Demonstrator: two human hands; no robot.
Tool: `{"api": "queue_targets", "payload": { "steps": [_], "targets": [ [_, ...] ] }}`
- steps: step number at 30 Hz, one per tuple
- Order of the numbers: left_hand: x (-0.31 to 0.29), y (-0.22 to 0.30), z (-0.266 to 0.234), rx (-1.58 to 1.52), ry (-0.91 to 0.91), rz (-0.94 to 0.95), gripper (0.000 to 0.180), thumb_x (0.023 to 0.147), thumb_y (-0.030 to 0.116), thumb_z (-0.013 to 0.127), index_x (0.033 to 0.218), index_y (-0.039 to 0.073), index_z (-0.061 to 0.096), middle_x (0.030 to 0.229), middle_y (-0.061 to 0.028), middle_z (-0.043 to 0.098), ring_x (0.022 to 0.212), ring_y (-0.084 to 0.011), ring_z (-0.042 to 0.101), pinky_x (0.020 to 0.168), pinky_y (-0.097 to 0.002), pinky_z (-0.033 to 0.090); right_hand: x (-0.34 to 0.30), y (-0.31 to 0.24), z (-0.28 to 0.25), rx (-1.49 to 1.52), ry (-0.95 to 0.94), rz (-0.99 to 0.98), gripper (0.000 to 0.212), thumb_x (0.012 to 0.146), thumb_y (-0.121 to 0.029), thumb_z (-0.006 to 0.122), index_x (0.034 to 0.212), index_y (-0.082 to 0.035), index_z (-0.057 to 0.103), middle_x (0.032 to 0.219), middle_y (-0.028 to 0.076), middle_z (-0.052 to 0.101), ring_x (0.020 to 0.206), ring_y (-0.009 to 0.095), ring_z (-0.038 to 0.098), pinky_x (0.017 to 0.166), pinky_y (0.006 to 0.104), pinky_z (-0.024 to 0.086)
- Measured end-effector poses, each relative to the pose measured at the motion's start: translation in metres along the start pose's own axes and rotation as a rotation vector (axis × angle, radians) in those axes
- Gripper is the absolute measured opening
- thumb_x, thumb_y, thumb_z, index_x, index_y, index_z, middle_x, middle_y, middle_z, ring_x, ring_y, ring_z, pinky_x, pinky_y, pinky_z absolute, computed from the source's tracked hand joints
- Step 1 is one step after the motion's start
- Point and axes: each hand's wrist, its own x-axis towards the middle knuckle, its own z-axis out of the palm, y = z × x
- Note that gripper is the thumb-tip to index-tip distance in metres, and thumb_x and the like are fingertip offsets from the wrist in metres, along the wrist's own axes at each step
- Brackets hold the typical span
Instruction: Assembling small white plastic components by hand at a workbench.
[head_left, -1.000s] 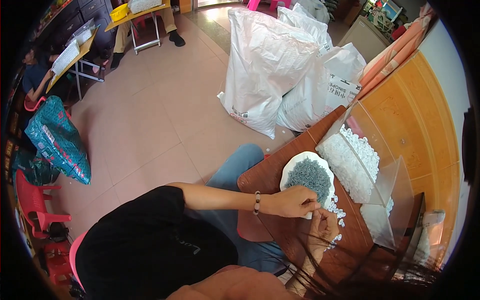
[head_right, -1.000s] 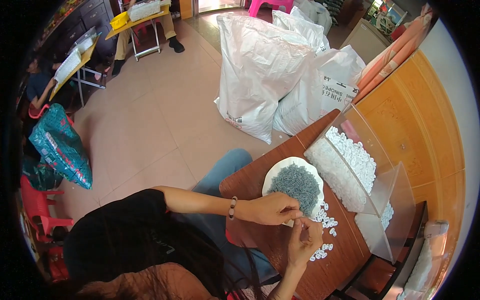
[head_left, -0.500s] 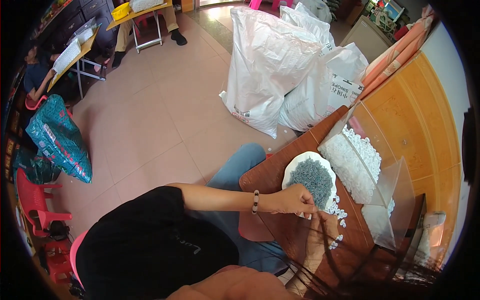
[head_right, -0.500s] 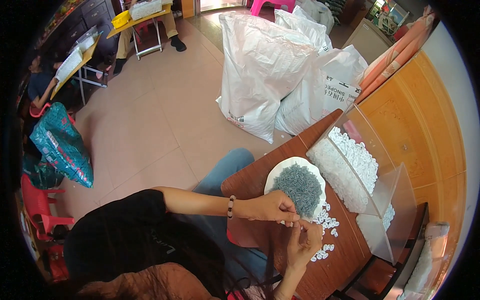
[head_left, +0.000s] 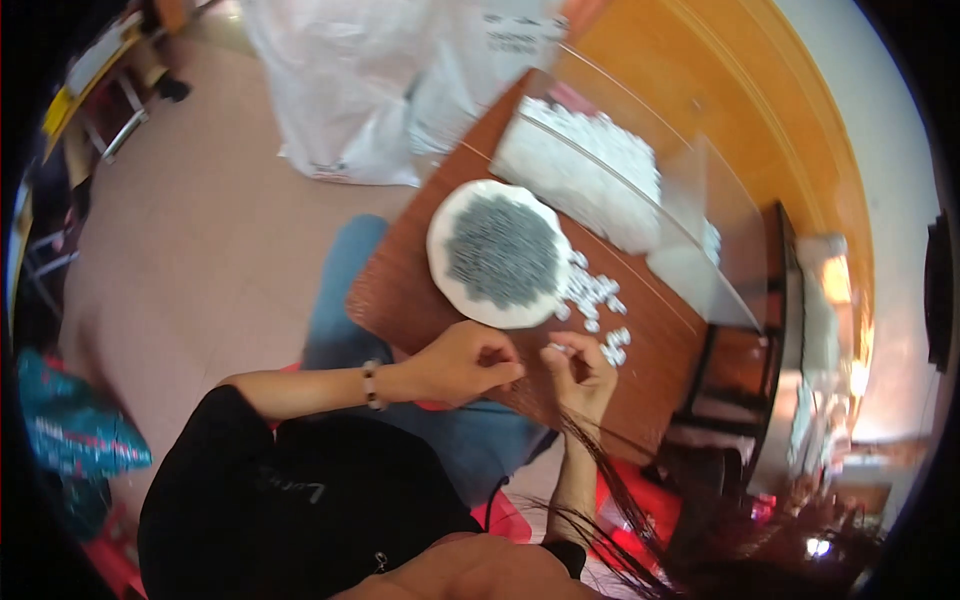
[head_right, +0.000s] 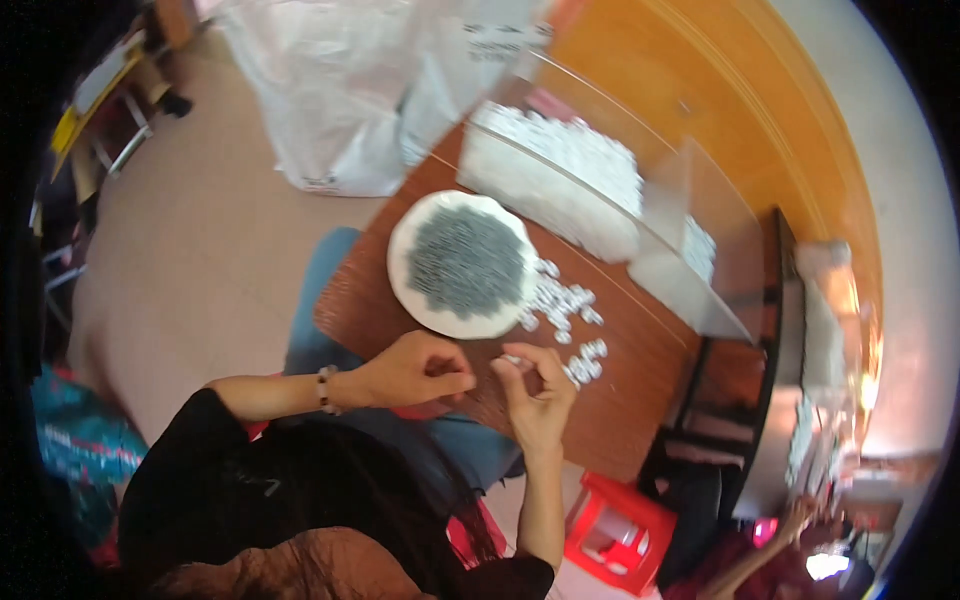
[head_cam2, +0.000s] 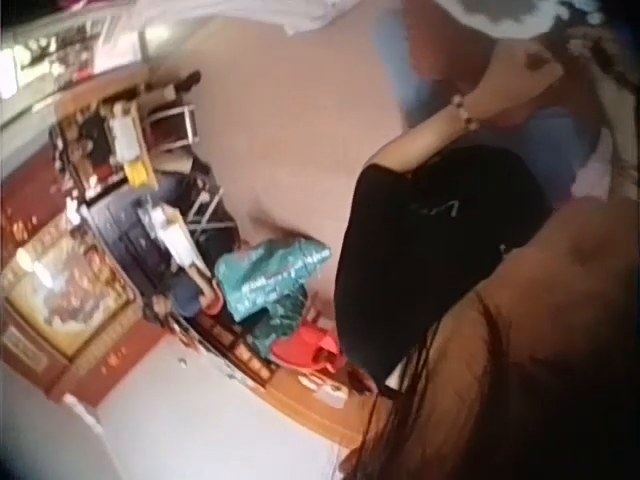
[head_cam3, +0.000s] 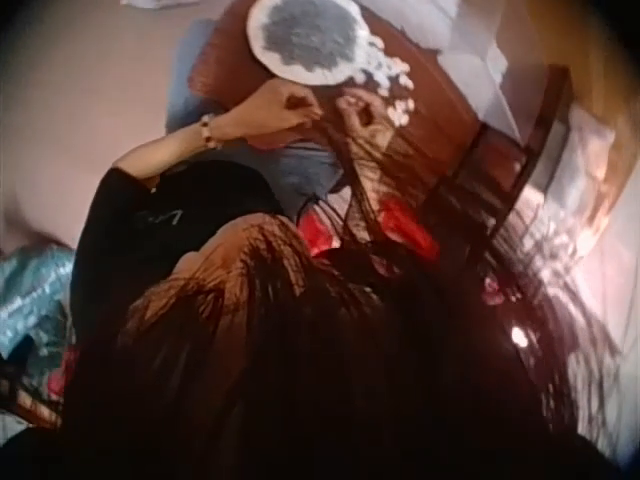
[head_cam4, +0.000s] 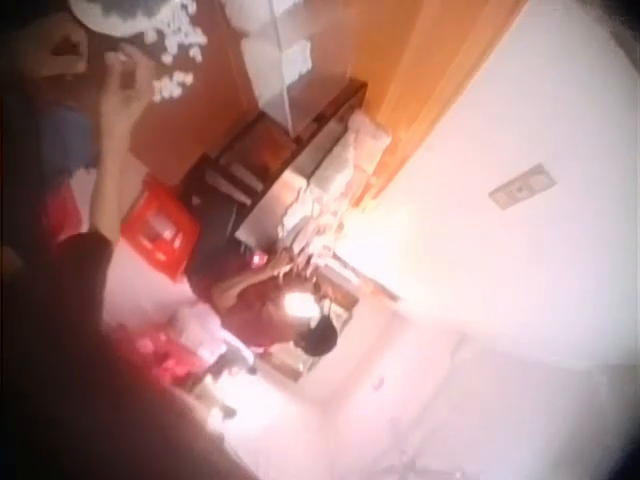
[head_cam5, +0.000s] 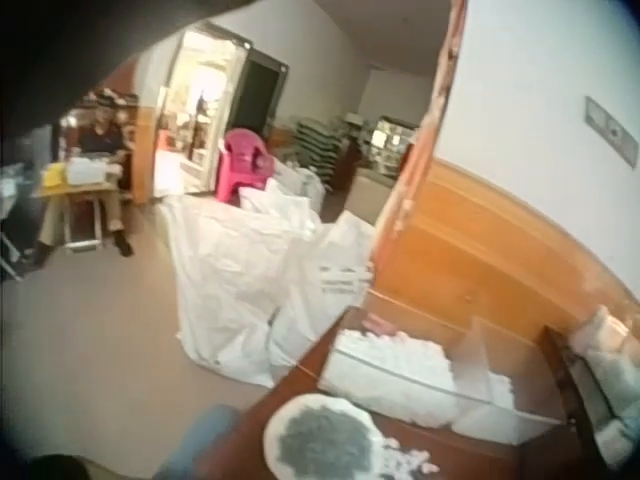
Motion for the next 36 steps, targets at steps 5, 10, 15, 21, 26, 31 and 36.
{"api": "queue_targets", "payload": {
  "steps": [5, 10, 15, 21, 26, 31, 36],
  "targets": [
    [0.000, -0.007, 0.008, 0.138, -0.099, -0.230, 0.018, 0.088, 0.015, 0.065, 0.084, -0.003, 0.066, 0.069, -0.0011, 0.064, 0.061, -0.0034, 0.053, 0.052, -0.0213, 0.041, -0.030, 0.015, -0.016, 0.131, 0.045, 0.198, 0.012, 0.083, -0.007, 0.072, 0.093, -0.001, 0.069, 0.078, 0.002, 0.062, 0.074, 0.008, 0.056, 0.071, 0.0220, 0.044],
    [-0.001, -0.023, 0.015, 0.034, -0.034, -0.246, 0.018, 0.089, 0.015, 0.065, 0.083, -0.002, 0.065, 0.065, -0.0002, 0.061, 0.054, -0.0027, 0.050, 0.046, -0.0199, 0.037, -0.042, 0.024, -0.018, 0.164, 0.086, 0.187, 0.010, 0.090, -0.008, 0.064, 0.090, 0.002, 0.067, 0.074, 0.005, 0.066, 0.068, 0.009, 0.061, 0.065, 0.0220, 0.047],
    [-0.001, -0.013, 0.013, 0.072, -0.085, -0.343, 0.017, 0.090, 0.014, 0.065, 0.090, -0.002, 0.065, 0.078, -0.0022, 0.066, 0.070, -0.0047, 0.060, 0.064, -0.0195, 0.049, -0.047, 0.028, -0.014, 0.197, 0.032, 0.294, 0.017, 0.095, -0.014, 0.059, 0.097, 0.002, 0.063, 0.079, 0.006, 0.068, 0.075, 0.008, 0.061, 0.069, 0.0210, 0.047],
    [0.000, -0.011, 0.015, 0.068, -0.106, -0.338, 0.017, 0.091, 0.015, 0.065, 0.091, -0.002, 0.065, 0.080, -0.0012, 0.065, 0.072, -0.0047, 0.059, 0.064, -0.0195, 0.049, -0.046, 0.035, -0.014, 0.156, 0.011, 0.233, 0.017, 0.094, -0.013, 0.060, 0.100, 0.002, 0.064, 0.086, 0.007, 0.069, 0.079, 0.008, 0.059, 0.072, 0.0217, 0.046],
    [0.001, -0.003, 0.016, 0.037, -0.093, -0.317, 0.018, 0.091, 0.016, 0.065, 0.091, -0.002, 0.065, 0.079, -0.0017, 0.065, 0.072, -0.0049, 0.059, 0.064, -0.0197, 0.048, -0.039, 0.022, -0.021, -0.113, 0.082, -0.054, 0.008, 0.088, -0.008, 0.065, 0.091, -0.001, 0.070, 0.082, 0.005, 0.065, 0.076, 0.009, 0.053, 0.070, 0.0241, 0.044],
    [0.003, 0.004, 0.014, 0.079, -0.067, -0.257, 0.017, 0.090, 0.015, 0.065, 0.087, -0.002, 0.064, 0.071, -0.0018, 0.064, 0.063, -0.0033, 0.056, 0.055, -0.0191, 0.044, -0.046, 0.031, -0.018, 0.060, 0.084, 0.190, 0.013, 0.090, -0.011, 0.065, 0.096, 0.001, 0.068, 0.084, 0.004, 0.067, 0.076, 0.009, 0.058, 0.072, 0.0223, 0.046],
    [0.001, 0.006, 0.014, 0.094, -0.035, -0.219, 0.018, 0.090, 0.014, 0.065, 0.089, -0.003, 0.064, 0.074, -0.0034, 0.066, 0.067, -0.0048, 0.059, 0.060, -0.0205, 0.047, -0.047, 0.025, -0.015, 0.257, 0.092, 0.280, 0.016, 0.092, -0.009, 0.063, 0.103, 0.004, 0.064, 0.086, 0.007, 0.069, 0.081, 0.010, 0.064, 0.076, 0.0221, 0.049]
  ]
}}
